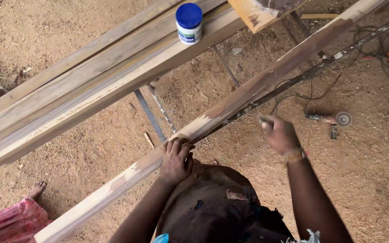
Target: Applying wood filler to gaps in a wooden plank using a small putty knife and finishing by smoothing with hands.
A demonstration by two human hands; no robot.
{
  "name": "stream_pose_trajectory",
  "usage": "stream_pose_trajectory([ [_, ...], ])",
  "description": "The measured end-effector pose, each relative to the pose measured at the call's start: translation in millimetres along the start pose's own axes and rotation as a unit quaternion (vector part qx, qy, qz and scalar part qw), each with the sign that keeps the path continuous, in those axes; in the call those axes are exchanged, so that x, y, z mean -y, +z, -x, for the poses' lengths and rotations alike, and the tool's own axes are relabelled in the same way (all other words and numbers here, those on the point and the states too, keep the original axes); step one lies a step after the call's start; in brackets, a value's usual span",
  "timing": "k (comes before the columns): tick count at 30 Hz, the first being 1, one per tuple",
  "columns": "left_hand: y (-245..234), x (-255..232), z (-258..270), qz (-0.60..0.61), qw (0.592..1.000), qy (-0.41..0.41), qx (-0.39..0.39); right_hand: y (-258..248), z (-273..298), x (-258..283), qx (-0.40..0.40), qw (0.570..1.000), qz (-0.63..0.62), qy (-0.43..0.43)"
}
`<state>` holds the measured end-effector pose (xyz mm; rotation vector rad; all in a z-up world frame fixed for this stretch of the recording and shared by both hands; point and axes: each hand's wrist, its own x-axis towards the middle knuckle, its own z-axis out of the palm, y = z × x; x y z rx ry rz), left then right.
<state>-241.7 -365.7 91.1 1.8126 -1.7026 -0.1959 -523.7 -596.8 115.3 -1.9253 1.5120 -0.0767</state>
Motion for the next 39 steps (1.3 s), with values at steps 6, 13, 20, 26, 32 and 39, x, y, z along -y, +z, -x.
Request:
stream_pose_trajectory([
  [6, 5.7, -18.3, 16.1, -0.024, 0.997, -0.047, 0.06, -83.3, -126.8, 46.8, -0.012, 0.995, 0.058, 0.078],
  [13, -9.0, -17.8, 64.9, -0.06, 0.981, -0.184, 0.035, -21.4, -156.6, 59.7, 0.013, 0.978, 0.209, 0.011],
  [20, -16.9, -1.7, 76.5, -0.054, 0.974, -0.217, -0.029, 73.6, -28.5, 149.0, 0.1, 0.981, 0.169, 0.002],
  [26, -42.0, 23.5, 36.9, -0.042, 0.991, -0.116, -0.053, 166.7, 9.9, 125.7, 0.215, 0.957, 0.019, -0.193],
  [32, -36.4, 36.3, -3.6, -0.035, 0.995, -0.079, -0.038, 84.4, -12.1, 66.7, 0.089, 0.977, -0.125, -0.15],
  [39, 11.7, 1.1, -80.3, -0.005, 1.0, 0.0, 0.026, 23.5, -53.9, -90.8, 0.001, 0.914, -0.398, 0.081],
])
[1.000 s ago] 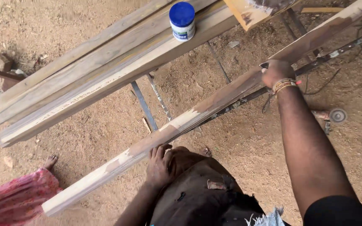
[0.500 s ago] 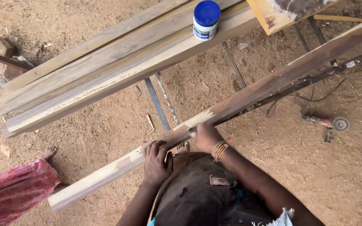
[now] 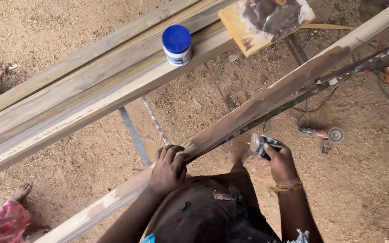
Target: Applying wood filler to gaps in a wooden plank using a small putty knife and finishing by smoothing with hands.
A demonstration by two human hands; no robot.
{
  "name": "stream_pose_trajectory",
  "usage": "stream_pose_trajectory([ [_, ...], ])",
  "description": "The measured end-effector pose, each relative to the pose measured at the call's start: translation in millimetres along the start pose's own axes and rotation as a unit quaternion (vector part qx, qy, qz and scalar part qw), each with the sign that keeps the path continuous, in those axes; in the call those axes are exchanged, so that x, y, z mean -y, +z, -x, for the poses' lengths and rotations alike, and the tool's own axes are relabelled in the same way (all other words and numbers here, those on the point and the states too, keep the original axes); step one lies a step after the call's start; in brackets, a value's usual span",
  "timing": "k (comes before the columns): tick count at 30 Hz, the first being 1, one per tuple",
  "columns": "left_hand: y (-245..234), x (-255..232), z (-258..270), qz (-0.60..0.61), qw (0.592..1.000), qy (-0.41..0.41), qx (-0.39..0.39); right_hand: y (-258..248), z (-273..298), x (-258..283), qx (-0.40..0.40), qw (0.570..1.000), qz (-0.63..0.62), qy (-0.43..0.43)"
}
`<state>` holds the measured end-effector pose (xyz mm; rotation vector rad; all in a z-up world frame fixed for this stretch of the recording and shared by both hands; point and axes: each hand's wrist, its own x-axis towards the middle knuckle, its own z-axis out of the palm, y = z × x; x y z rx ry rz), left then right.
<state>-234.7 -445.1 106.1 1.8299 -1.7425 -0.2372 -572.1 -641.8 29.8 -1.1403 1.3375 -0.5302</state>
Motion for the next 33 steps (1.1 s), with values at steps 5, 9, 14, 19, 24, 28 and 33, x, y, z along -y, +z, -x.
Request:
stream_pose_trajectory([
  [5, 74.7, -44.4, -89.1, 0.018, 0.999, 0.032, 0.013, -106.2, -63.3, -21.7, -0.023, 0.964, -0.258, 0.061],
  [9, 130.2, -102.2, -138.5, 0.021, 0.999, 0.01, 0.034, -181.6, -110.1, 19.3, -0.015, 0.987, -0.157, 0.032],
  [14, 145.5, -166.1, -202.2, 0.044, 0.999, 0.013, 0.021, -252.5, -191.5, 154.8, -0.015, 0.987, 0.153, -0.033],
  [19, 145.1, -188.7, -242.5, 0.023, 0.998, -0.039, 0.046, -265.1, -241.3, 239.1, 0.008, 0.981, 0.073, -0.181],
  [24, 174.3, -145.3, -272.6, -0.05, 0.991, -0.119, 0.044, -273.2, -268.4, 178.9, 0.005, 0.996, 0.018, -0.089],
  [28, 171.1, -122.9, -334.2, -0.082, 0.97, -0.205, 0.105, -305.4, -280.0, 161.6, 0.048, 0.992, -0.066, -0.095],
  [33, 180.0, -150.5, -387.4, -0.075, 0.957, -0.195, 0.201, -335.1, -317.9, 264.8, 0.02, 0.881, 0.431, -0.194],
])
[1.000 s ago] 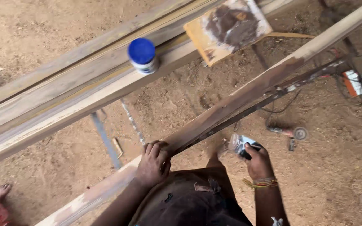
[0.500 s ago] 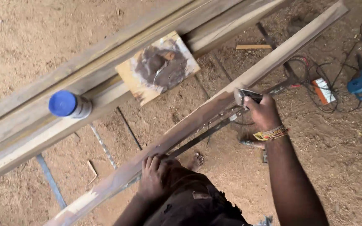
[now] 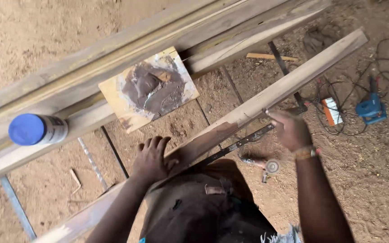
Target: Applying wood filler to gaps in a wooden plank using a small putty knife and finishing by smoothing with hands.
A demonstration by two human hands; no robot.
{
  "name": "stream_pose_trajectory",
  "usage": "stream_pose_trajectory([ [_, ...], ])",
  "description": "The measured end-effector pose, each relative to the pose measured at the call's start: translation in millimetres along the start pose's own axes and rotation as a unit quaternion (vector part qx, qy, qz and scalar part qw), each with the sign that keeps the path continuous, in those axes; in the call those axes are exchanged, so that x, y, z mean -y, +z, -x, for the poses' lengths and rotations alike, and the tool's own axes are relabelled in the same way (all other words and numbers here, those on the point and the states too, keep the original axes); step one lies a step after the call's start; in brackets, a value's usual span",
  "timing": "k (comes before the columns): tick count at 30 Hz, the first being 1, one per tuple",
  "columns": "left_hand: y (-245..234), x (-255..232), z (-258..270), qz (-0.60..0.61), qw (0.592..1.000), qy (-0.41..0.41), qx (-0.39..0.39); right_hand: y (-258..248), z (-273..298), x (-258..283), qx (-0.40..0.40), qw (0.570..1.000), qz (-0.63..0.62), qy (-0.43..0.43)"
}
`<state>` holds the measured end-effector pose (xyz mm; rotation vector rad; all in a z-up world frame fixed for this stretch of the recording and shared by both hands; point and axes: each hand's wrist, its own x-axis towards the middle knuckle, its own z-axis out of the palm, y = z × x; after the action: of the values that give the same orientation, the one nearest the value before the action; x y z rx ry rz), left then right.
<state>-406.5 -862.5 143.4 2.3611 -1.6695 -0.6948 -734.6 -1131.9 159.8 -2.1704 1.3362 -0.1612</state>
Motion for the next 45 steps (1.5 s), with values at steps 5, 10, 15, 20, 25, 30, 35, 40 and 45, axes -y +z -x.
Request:
stream_pose_trajectory([
  [5, 43.9, -24.0, -9.0, -0.013, 0.999, -0.032, -0.005, 18.5, -46.7, -43.9, 0.007, 0.941, 0.279, -0.189],
  [10, 107.0, -36.9, -12.6, -0.059, 0.979, -0.123, -0.152, -2.1, -66.4, -76.2, 0.031, 0.914, 0.264, -0.306],
  [15, 119.3, -51.2, -24.4, -0.059, 0.954, -0.157, -0.248, 2.1, -80.5, -107.8, -0.008, 0.903, 0.246, -0.352],
  [20, 125.4, -54.3, -19.4, -0.089, 0.942, -0.18, -0.27, -14.4, -90.9, -125.7, -0.018, 0.897, 0.233, -0.376],
  [25, 122.7, -47.8, -22.6, -0.115, 0.938, -0.209, -0.25, -52.6, -111.0, -132.1, -0.008, 0.904, 0.258, -0.341],
  [30, 124.2, -45.9, -30.5, -0.106, 0.931, -0.204, -0.284, -71.6, -132.1, -158.9, -0.019, 0.928, 0.23, -0.291],
  [35, 120.4, -52.0, -28.8, -0.113, 0.926, -0.205, -0.297, -82.5, -134.2, -171.9, -0.08, 0.924, 0.222, -0.301],
  [40, 109.8, -67.8, -24.7, -0.073, 0.938, -0.2, -0.273, -126.0, -163.6, -132.0, 0.064, 0.97, 0.225, 0.062],
  [45, 118.2, -51.0, -26.1, -0.087, 0.937, -0.196, -0.274, -57.1, -150.3, -75.6, 0.133, 0.967, 0.168, 0.139],
])
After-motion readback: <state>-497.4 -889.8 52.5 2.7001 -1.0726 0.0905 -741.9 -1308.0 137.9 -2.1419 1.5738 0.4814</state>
